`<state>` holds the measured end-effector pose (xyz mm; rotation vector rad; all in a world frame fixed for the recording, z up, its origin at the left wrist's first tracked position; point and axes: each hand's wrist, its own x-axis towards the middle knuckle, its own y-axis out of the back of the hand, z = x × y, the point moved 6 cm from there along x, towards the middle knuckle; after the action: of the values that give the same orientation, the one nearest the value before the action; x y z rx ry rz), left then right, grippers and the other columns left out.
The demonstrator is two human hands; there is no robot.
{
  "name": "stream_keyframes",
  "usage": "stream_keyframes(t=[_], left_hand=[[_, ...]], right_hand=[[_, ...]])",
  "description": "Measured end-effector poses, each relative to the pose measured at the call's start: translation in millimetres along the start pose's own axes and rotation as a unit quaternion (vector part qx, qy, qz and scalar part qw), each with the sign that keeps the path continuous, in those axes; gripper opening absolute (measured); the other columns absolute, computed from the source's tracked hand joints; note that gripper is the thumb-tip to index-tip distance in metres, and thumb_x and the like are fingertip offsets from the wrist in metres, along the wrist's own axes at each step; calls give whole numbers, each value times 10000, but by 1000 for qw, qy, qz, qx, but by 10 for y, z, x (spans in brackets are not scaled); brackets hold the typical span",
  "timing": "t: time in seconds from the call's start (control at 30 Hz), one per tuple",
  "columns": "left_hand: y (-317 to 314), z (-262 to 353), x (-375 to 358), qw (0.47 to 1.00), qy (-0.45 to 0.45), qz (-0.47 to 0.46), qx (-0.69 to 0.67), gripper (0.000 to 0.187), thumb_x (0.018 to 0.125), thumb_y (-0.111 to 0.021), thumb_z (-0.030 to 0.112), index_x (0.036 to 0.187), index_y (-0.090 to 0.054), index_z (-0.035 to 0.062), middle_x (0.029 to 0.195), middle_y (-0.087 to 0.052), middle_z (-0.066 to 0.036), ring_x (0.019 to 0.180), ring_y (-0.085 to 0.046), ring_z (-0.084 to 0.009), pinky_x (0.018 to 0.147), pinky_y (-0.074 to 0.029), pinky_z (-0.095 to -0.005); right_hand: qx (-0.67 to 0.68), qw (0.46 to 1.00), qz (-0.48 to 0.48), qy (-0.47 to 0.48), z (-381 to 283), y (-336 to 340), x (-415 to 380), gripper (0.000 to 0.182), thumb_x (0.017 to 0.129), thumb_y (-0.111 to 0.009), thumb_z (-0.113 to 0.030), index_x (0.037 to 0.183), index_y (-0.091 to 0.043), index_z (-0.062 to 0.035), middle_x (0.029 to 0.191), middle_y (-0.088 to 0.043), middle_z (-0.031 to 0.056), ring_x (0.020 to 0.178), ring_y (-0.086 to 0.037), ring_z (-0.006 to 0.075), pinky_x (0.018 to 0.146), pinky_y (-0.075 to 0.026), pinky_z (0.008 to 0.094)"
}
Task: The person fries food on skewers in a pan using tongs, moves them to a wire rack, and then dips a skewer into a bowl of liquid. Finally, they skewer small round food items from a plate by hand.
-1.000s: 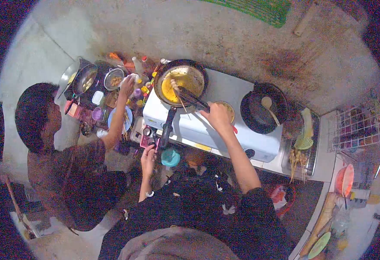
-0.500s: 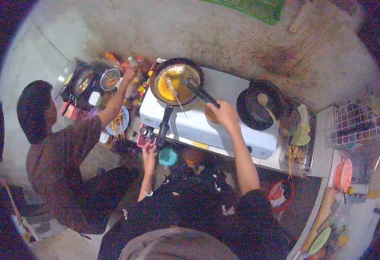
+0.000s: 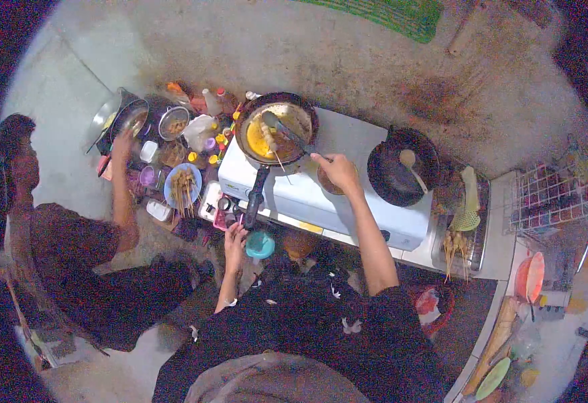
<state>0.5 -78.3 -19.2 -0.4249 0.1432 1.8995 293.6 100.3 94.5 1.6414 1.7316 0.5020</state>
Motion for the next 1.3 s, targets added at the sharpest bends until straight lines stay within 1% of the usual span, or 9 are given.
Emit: stream_keyframes(t=[0.37,0.47,0.53,0.63,0.73,0.87,0.97,1.03,1.3], left_hand=[[-61,47,-35,1000,8,-6,-19,475,804,-532,160,1230,-346,59,1152,-439,-80,994,-466,-146,830,-372,-279],[-45,-2,-2,1000,22,-12,-7,460,808,-525,158,1222,-354,56,1170,-437,-88,1008,-474,-155,844,-368,-283],[-60,47,-27,1000,23,-11,-9,449,810,-521,160,1217,-361,54,1170,-440,-90,1010,-478,-159,848,-367,-285],[-36,39,-32,999,26,-14,-17,430,814,-516,162,1204,-375,49,1166,-444,-93,1008,-484,-164,854,-368,-288],[-58,57,-42,999,30,-22,-24,415,816,-514,163,1193,-388,42,1161,-447,-93,998,-488,-163,856,-371,-289],[-47,39,-44,999,32,-19,-25,410,816,-517,163,1185,-396,34,1153,-451,-92,979,-497,-162,852,-375,-288],[-32,-17,-25,998,26,-26,-41,417,815,-523,180,1184,-397,33,1137,-463,-89,967,-505,-157,845,-377,-284],[-31,-1,-16,999,25,-28,-35,416,815,-526,188,1181,-402,35,1127,-471,-84,963,-506,-154,840,-377,-279],[5,46,-50,999,30,-34,-18,403,816,-535,208,1168,-421,49,1113,-486,-65,949,-510,-141,825,-372,-268]], right_hand=[[4,1000,27,0,-80,95,-27,526,723,-536,-535,787,-642,-24,737,-607,202,731,-592,348,680,-446,409],[-68,997,22,1,-39,100,-24,524,719,-549,-526,798,-640,-16,741,-609,200,731,-594,347,677,-451,399],[4,999,13,31,-154,158,-133,523,734,-544,-514,866,-643,-18,584,-590,131,587,-594,250,616,-453,332],[-76,992,93,44,-201,254,-200,522,732,-547,-511,865,-641,-15,593,-596,127,572,-591,234,607,-457,317],[1,1000,2,10,-131,185,-179,517,711,-569,-506,880,-640,-22,772,-615,195,746,-606,316,716,-451,372],[9,1000,23,-13,-242,323,-318,500,714,-576,-492,877,-641,-24,786,-614,198,756,-605,317,723,-450,367],[-88,992,85,14,-241,356,-346,495,713,-576,-491,869,-644,-26,797,-611,204,761,-604,317,726,-450,365],[-22,998,37,46,-255,298,-334,502,712,-575,-493,854,-643,-16,781,-612,203,746,-605,318,710,-455,365],[-35,999,36,15,-342,360,-373,483,718,-568,-492,832,-648,-29,740,-612,201,710,-607,323,671,-459,374]])
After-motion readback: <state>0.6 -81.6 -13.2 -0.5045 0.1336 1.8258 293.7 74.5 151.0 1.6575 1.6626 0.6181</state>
